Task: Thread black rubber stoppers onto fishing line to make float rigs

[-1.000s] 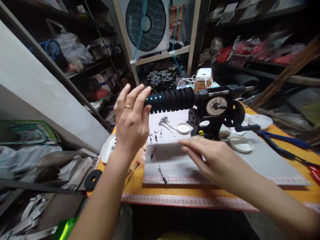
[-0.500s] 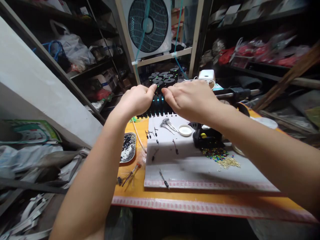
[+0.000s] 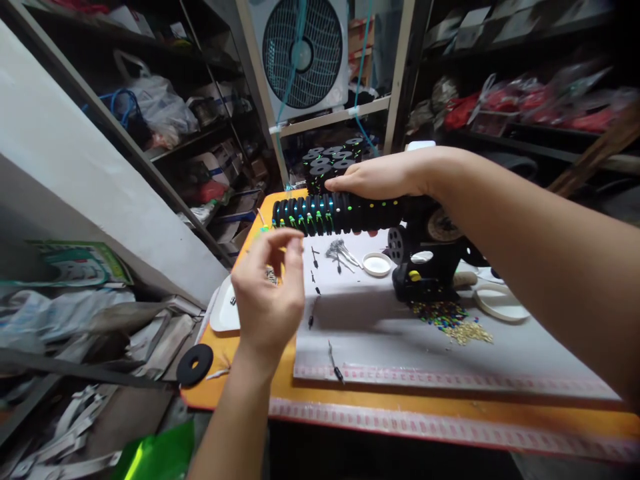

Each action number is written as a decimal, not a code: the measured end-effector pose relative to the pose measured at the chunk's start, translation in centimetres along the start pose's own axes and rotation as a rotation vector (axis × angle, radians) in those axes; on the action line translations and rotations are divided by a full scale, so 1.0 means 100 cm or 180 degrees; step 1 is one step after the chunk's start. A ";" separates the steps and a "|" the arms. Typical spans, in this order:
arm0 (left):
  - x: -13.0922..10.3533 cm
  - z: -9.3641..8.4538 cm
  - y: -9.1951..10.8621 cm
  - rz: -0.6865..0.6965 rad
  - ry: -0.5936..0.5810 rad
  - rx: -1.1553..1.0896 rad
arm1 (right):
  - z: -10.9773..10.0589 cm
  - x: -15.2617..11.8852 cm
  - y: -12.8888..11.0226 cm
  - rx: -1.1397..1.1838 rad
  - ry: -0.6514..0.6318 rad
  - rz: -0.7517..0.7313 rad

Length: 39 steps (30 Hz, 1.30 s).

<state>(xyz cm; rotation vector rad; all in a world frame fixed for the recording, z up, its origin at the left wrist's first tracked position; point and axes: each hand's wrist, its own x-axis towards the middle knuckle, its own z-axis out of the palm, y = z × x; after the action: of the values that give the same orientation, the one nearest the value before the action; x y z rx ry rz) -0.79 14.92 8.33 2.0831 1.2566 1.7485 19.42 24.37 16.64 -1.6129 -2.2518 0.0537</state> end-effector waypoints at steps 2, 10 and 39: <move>-0.018 0.005 -0.006 -0.0463 -0.0305 -0.0051 | -0.001 0.001 0.001 0.0035 -0.0209 0.0039; -0.030 0.027 -0.023 -0.0765 -0.0528 -0.0102 | -0.004 -0.027 -0.027 -0.0851 0.0407 -0.0134; -0.070 0.008 0.012 -0.0986 -0.0208 -0.0682 | 0.012 0.002 -0.001 -0.0850 0.0510 -0.0896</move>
<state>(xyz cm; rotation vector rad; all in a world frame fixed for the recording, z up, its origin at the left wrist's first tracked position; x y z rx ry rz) 0.73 9.79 3.57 1.7100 1.2348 1.5868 18.85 24.70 15.59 -1.3461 -2.4115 -0.4504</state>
